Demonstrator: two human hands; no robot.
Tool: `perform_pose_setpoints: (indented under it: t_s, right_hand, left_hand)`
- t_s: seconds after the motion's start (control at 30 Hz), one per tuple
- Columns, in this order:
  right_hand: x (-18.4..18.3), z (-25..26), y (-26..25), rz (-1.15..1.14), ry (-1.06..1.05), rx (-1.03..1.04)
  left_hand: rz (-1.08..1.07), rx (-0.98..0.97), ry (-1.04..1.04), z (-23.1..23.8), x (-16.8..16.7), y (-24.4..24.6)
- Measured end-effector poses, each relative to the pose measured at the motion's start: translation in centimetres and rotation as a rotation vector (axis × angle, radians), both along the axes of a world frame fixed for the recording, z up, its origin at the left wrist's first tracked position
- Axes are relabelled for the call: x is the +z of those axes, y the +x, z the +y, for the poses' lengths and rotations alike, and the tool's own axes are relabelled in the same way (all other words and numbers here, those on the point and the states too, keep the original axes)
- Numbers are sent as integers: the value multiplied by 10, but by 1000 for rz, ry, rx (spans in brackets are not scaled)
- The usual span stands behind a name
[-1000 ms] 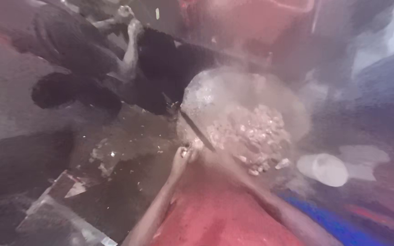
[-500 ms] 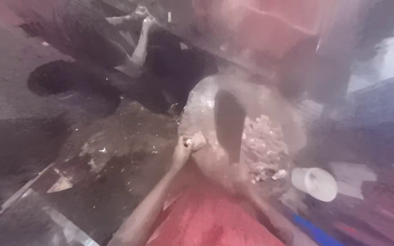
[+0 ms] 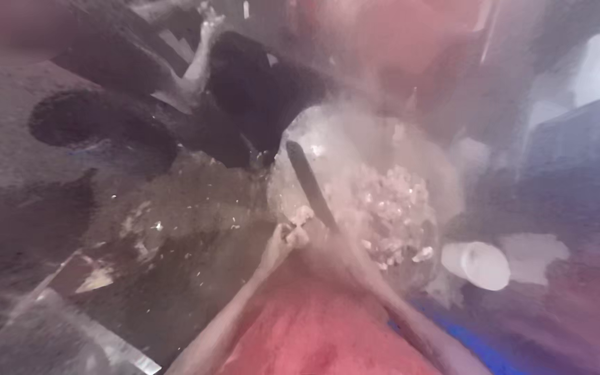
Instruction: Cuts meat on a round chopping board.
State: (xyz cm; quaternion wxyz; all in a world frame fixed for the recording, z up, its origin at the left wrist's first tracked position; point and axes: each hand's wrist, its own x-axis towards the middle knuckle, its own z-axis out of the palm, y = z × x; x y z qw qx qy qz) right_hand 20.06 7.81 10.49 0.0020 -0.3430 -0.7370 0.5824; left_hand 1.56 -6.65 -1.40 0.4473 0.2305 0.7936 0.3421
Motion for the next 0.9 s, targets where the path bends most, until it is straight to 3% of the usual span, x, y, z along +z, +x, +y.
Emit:
perform_pose_setpoints:
  t_s: [0.07, 0.2, 0.3, 0.4, 0.47, 0.53, 0.6, 0.73, 0.83, 0.9]
  right_hand:
    - [-19, -6, -12, -12, -27, 0]
    - [-81, 2, -4, -354, 58, 180]
    - [-51, 0, -1, -409, 71, 180]
    - [-26, -7, -5, -333, 45, 165]
    - [-35, -12, -4, -314, -29, 189]
    - [-69, -9, 9, -301, -111, 252]
    - [-88, -1, 29, -238, -106, 225]
    - [-85, 5, 53, -244, -78, -58]
    - [-68, 8, 37, -257, -23, -137]
    - [-50, 12, 19, -213, 29, -99]
  left_hand:
    - [-39, 21, 0, -6, -2, 12]
    - [0, 6, -11, -10, 1, 10]
    - [-67, 126, 20, -21, -5, -4]
    - [-279, 328, 98, -25, -20, -10]
    - [-427, 442, 124, -25, -22, -8]
    - [-465, 449, 189, -22, -19, -8]
    - [-402, 376, 250, -15, -5, -13]
    - [-228, 77, 256, 19, 30, -26]
    - [164, -88, 80, 47, 3, -29]
    - [312, -104, 11, 54, -9, -26]
